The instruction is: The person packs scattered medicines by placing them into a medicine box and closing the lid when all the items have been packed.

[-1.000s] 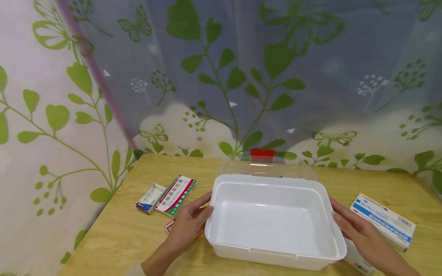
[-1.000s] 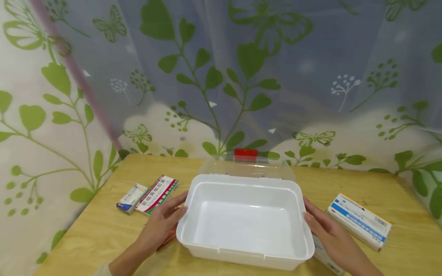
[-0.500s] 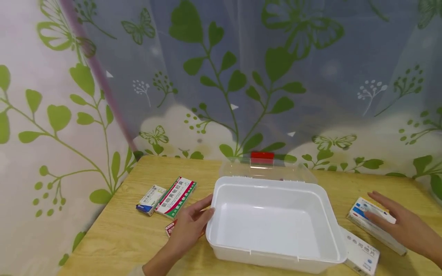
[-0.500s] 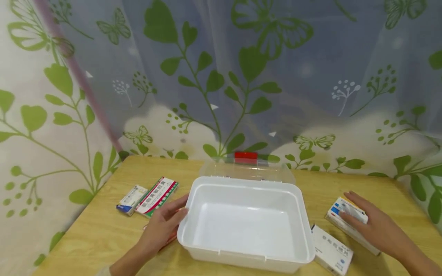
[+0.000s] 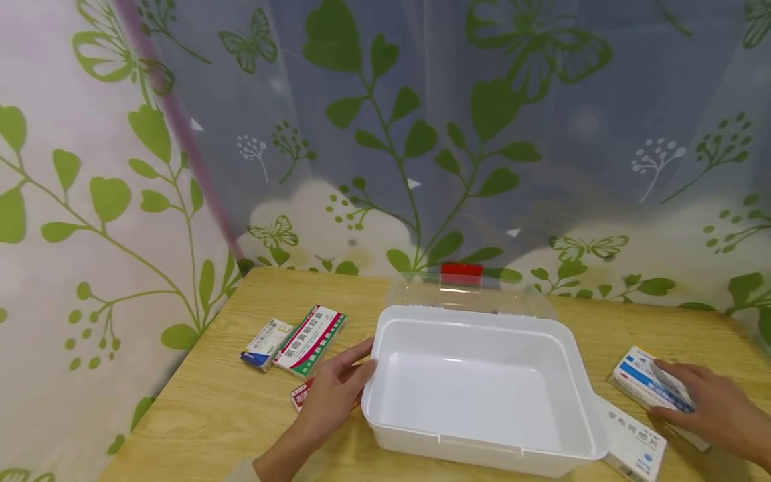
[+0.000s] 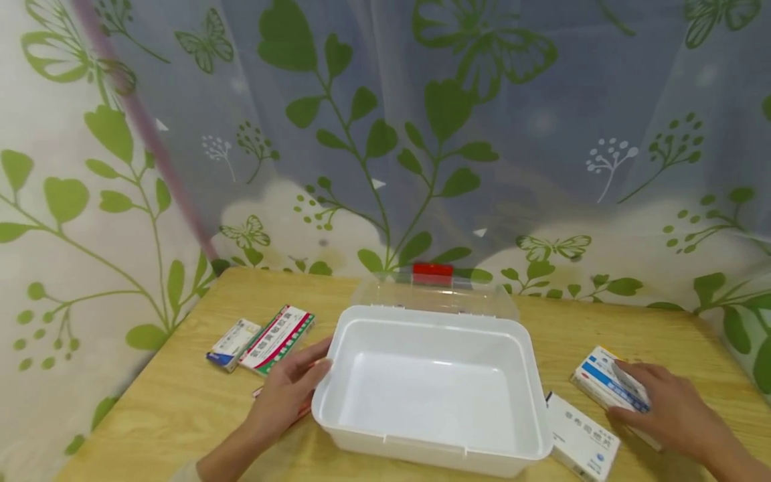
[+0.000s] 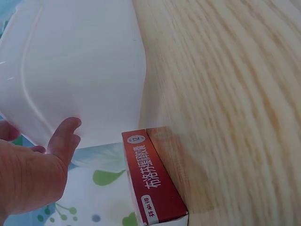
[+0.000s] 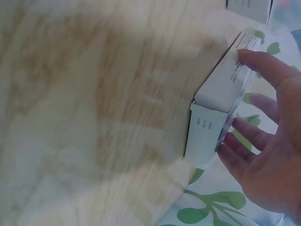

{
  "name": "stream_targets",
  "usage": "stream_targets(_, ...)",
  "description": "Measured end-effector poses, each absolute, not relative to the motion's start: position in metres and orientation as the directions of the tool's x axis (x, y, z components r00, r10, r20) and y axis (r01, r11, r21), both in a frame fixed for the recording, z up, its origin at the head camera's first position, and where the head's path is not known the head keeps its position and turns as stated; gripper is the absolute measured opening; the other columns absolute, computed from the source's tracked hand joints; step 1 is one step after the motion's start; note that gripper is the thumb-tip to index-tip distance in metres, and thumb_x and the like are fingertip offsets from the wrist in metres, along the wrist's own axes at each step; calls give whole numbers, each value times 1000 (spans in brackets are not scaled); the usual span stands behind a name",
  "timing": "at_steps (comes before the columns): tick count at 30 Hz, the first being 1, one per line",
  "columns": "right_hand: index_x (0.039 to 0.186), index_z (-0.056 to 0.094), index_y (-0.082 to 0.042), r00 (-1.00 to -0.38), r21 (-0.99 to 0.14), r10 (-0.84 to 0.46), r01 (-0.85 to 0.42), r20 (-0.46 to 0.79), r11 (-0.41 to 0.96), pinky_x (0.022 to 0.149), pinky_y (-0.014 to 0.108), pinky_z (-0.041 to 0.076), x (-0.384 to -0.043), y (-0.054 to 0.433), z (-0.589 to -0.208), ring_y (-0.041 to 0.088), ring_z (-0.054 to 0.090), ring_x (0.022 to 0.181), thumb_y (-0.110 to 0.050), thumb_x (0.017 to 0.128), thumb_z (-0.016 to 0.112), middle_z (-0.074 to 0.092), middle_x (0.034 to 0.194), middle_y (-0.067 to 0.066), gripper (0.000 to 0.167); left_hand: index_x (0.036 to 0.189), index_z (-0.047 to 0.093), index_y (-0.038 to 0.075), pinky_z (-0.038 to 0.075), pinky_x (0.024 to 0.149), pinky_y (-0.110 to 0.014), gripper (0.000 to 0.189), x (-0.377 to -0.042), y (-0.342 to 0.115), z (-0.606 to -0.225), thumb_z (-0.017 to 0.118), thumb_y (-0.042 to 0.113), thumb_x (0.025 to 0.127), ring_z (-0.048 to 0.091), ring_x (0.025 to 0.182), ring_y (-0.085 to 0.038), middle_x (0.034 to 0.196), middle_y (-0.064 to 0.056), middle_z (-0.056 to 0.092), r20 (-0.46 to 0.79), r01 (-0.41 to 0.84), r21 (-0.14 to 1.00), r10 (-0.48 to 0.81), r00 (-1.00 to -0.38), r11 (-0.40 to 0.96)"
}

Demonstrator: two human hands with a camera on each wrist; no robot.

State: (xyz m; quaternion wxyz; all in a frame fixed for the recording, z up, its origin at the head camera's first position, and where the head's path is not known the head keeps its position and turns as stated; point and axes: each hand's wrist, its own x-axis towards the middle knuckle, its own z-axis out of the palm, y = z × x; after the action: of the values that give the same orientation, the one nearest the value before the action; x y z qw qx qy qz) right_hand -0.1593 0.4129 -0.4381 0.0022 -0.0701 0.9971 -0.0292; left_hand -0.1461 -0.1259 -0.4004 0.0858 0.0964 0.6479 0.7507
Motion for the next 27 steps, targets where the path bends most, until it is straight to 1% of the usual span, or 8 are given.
stream_targets(5,116,60,5,-986,-73,-157,-161,51,984,81,68,33,-159,416,-440,56,43,102,-48,70,80,47,113,38,73,141,41,-5,52,84,-37,50,-146,-125,-401,57,12,97,52,117,-38,140,-26,43,28,-10,989,247,-969,-150)
stream_targets(9,115,61,6,-985,-98,-159,-165,64,981,79,68,36,-160,416,-441,55,43,101,-47,68,82,46,113,38,74,141,41,-5,52,84,-39,50,-146,-126,-401,57,12,97,53,116,-39,138,-27,44,27,-13,987,245,-969,-160)
stream_targets(14,118,59,7,-989,-118,-147,-148,16,982,76,66,41,-160,415,-440,59,44,101,-50,70,79,44,114,41,77,141,41,-5,53,83,-39,50,-146,-127,-403,57,12,97,54,115,-39,137,-29,45,22,-21,986,250,-968,-166)
stream_targets(16,119,58,6,-988,-117,-155,-154,0,981,76,66,42,-161,414,-439,60,45,101,-50,71,78,44,115,42,77,141,41,-5,53,82,-38,50,-145,-127,-404,57,12,97,54,115,-39,136,-29,45,25,-15,987,244,-969,-161)
stream_targets(22,121,57,5,-985,-107,-169,-166,-23,980,77,66,42,-162,413,-437,61,46,100,-49,69,80,45,116,42,79,140,43,-3,54,81,-38,49,-145,-126,-404,58,13,96,56,112,-38,132,-30,48,20,-15,988,229,-973,-152)
stream_targets(27,124,56,5,-984,-83,-173,-168,-48,982,76,66,42,-162,418,-439,62,47,99,-54,71,76,44,116,44,81,140,44,-2,54,80,-38,48,-146,-124,-402,58,13,96,58,110,-37,130,-30,51,18,-14,990,222,-975,-143)
